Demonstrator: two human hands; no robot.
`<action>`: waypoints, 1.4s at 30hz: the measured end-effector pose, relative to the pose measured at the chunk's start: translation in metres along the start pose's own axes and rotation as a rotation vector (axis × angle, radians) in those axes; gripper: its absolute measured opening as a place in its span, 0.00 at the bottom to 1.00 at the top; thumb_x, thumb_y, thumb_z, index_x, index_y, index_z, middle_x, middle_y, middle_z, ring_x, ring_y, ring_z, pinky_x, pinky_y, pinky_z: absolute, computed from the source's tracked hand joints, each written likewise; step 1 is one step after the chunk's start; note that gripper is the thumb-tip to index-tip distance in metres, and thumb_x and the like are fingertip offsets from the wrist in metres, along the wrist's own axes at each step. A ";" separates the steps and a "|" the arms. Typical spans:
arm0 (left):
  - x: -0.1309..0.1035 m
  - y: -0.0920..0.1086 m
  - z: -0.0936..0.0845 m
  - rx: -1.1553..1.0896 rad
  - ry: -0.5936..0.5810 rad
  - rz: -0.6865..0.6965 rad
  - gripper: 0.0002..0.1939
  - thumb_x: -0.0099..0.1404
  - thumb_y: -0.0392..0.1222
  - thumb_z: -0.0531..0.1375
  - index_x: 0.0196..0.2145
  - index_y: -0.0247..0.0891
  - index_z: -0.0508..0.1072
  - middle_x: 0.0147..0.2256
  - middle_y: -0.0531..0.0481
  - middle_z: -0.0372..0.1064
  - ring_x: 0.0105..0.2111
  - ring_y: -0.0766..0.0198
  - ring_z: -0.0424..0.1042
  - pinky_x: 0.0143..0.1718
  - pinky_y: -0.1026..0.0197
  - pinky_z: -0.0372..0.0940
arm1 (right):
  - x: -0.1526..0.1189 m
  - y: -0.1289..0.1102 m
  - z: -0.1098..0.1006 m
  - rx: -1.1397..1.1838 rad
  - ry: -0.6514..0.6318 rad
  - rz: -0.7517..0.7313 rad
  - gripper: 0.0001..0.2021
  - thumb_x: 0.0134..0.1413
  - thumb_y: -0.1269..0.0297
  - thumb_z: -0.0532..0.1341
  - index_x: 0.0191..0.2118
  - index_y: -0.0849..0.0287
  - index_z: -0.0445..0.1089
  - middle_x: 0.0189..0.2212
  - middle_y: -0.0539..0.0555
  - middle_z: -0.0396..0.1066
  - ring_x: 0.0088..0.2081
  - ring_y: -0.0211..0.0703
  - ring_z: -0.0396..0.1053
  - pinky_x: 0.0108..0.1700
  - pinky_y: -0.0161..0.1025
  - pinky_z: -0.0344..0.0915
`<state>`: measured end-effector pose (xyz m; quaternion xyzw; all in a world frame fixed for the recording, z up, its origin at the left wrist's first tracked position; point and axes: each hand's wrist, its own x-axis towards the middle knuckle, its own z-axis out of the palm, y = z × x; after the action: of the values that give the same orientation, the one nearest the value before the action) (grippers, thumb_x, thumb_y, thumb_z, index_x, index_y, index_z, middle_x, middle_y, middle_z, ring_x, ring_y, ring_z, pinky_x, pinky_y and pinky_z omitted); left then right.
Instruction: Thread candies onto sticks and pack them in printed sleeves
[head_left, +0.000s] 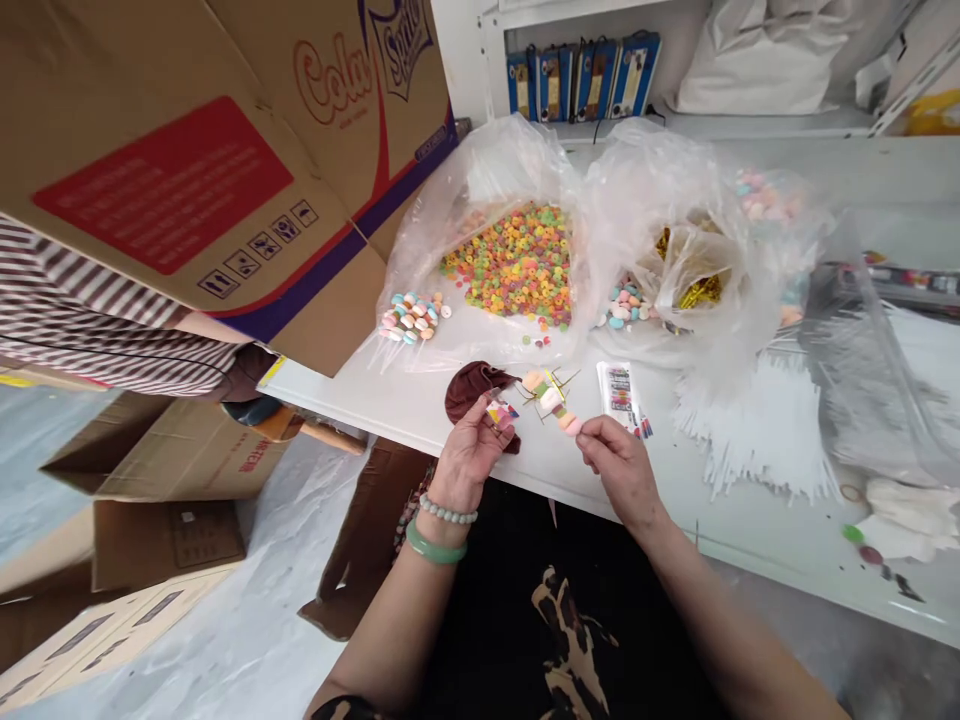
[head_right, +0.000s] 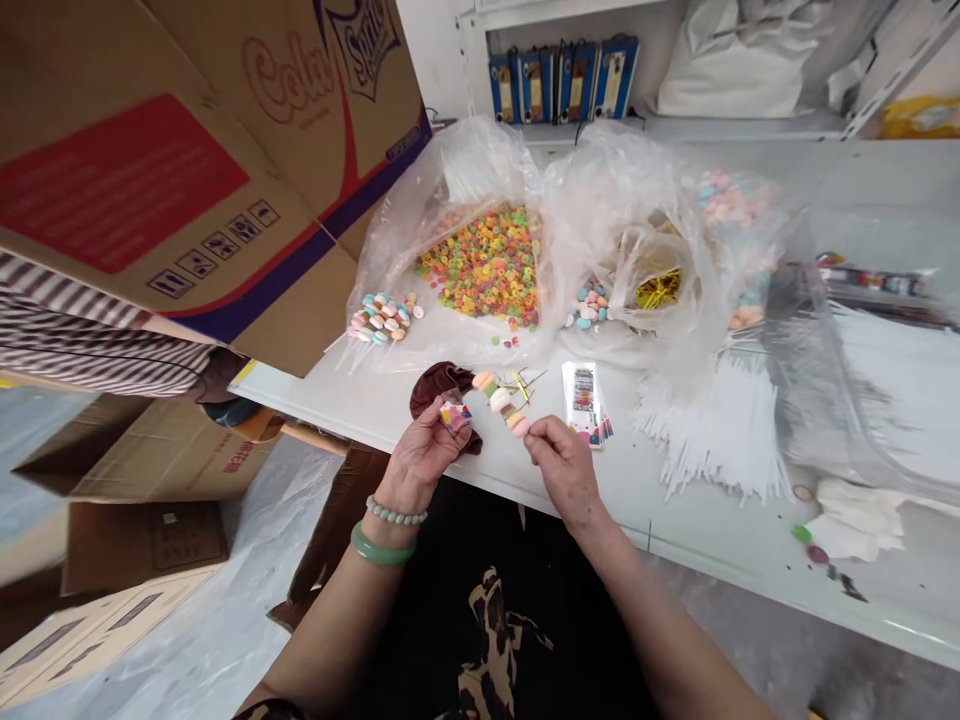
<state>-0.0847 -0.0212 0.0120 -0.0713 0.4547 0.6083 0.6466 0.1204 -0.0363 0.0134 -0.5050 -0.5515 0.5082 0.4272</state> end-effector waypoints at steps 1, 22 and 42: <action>-0.001 0.004 0.000 -0.030 -0.008 0.003 0.03 0.65 0.36 0.60 0.33 0.35 0.73 0.25 0.51 0.72 0.24 0.68 0.72 0.29 0.63 0.68 | -0.003 -0.002 0.002 -0.031 -0.012 -0.031 0.07 0.54 0.61 0.58 0.26 0.54 0.65 0.20 0.47 0.60 0.24 0.38 0.55 0.28 0.37 0.53; -0.002 0.017 0.004 -0.193 0.052 0.068 0.08 0.68 0.37 0.56 0.32 0.35 0.73 0.26 0.50 0.73 0.27 0.66 0.73 0.35 0.60 0.71 | -0.017 -0.010 0.014 -0.173 -0.206 -0.123 0.09 0.57 0.60 0.57 0.26 0.54 0.65 0.20 0.46 0.59 0.23 0.38 0.55 0.28 0.36 0.53; -0.001 0.003 -0.001 -0.140 -0.038 0.246 0.05 0.66 0.33 0.58 0.33 0.37 0.74 0.29 0.51 0.76 0.31 0.65 0.77 0.37 0.60 0.72 | -0.016 -0.006 0.014 -0.110 -0.072 0.000 0.10 0.56 0.60 0.58 0.25 0.55 0.63 0.20 0.46 0.57 0.25 0.38 0.54 0.28 0.37 0.51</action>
<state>-0.0877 -0.0215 0.0135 -0.0485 0.4042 0.7143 0.5692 0.1078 -0.0543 0.0180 -0.5091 -0.5936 0.4949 0.3788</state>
